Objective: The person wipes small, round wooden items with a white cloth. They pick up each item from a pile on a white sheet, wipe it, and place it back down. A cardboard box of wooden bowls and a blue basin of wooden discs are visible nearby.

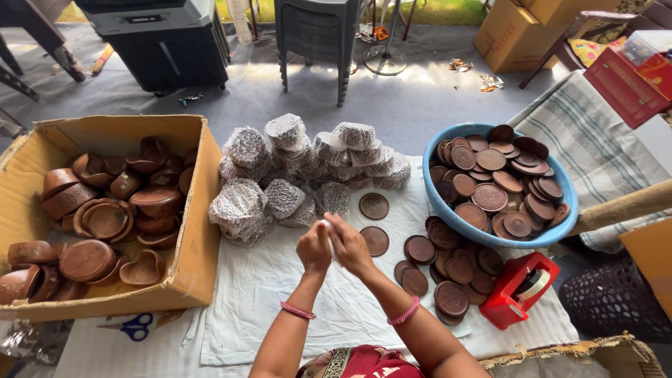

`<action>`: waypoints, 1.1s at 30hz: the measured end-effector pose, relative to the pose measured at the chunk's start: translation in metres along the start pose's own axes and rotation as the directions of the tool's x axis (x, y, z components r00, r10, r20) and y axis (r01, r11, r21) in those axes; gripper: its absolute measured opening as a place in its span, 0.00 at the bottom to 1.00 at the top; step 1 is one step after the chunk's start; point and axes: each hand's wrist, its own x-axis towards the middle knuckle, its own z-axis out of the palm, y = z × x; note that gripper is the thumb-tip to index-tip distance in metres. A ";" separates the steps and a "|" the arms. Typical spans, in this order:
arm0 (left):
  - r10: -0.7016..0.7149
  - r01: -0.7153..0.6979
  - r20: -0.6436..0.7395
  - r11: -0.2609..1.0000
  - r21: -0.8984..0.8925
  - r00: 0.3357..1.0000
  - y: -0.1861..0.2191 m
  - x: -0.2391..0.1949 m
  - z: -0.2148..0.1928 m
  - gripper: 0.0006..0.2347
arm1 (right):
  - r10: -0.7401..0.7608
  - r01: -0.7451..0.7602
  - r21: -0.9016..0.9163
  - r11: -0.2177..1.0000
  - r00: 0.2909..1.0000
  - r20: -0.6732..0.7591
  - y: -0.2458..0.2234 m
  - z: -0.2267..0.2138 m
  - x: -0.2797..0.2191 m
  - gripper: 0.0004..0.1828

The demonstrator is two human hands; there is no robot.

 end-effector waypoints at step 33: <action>0.242 -0.165 0.155 0.905 -0.393 0.958 0.046 0.004 -0.035 0.36 | 0.220 -0.204 -0.172 0.964 0.972 0.077 0.004 -0.041 0.042 0.19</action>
